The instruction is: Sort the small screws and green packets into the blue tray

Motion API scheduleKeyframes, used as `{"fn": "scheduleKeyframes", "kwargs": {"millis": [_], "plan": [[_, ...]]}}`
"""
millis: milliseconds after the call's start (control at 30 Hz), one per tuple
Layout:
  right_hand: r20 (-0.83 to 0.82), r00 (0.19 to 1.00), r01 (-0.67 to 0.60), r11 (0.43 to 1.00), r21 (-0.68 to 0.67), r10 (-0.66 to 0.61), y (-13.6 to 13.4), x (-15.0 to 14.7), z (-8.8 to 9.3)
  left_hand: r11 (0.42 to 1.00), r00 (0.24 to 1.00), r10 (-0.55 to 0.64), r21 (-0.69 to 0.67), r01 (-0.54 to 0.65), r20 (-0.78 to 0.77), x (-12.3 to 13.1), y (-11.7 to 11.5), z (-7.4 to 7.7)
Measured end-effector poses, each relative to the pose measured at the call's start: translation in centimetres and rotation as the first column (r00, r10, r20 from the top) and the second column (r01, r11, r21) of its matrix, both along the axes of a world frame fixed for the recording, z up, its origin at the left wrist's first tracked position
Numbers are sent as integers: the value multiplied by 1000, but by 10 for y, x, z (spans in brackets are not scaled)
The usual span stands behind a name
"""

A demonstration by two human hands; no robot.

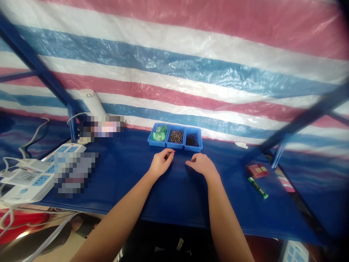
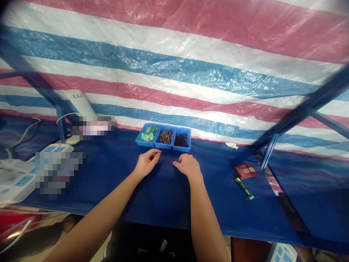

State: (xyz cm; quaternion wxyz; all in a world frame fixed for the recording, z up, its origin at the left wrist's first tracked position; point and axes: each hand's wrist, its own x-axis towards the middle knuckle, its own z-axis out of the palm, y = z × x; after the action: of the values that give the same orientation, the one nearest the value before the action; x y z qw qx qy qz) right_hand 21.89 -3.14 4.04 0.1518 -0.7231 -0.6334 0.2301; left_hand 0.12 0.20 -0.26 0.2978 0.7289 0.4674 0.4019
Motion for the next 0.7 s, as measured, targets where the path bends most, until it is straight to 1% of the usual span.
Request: {"fn": "scheduleKeyframes", "kwargs": {"millis": [67,133,200,300,400,467,567,700], "plan": [[102,995,-9,996,-87,18,-1,1,-2,1000,1000,1,0,-1,10,0,0,0],[102,994,-18,991,-135,32,-1,1,-4,1000,1000,0,-1,0,9,0,0,0],[39,998,-32,986,-161,39,1,0,-5,1000,1000,-3,-1,3,3,0,0,-1],[-108,993,-55,983,-174,37,2,-1,-9,1000,1000,-2,5,2,1,1,0,-1],[-222,975,-49,994,-102,26,3,-2,-14,1000,1000,-7,6,7,-10,1,0,-1],[-244,969,-37,999,-22,31,3,-2,-17,1000,1000,-9,5,9,-15,1,0,-1],[-204,978,-17,998,66,30,5,-1,-19,1000,1000,-10,10,10,-11,1,0,-1],[-136,991,9,994,105,6,7,-1,-20,1000,1000,-16,1,16,-20,1,0,0]]}}
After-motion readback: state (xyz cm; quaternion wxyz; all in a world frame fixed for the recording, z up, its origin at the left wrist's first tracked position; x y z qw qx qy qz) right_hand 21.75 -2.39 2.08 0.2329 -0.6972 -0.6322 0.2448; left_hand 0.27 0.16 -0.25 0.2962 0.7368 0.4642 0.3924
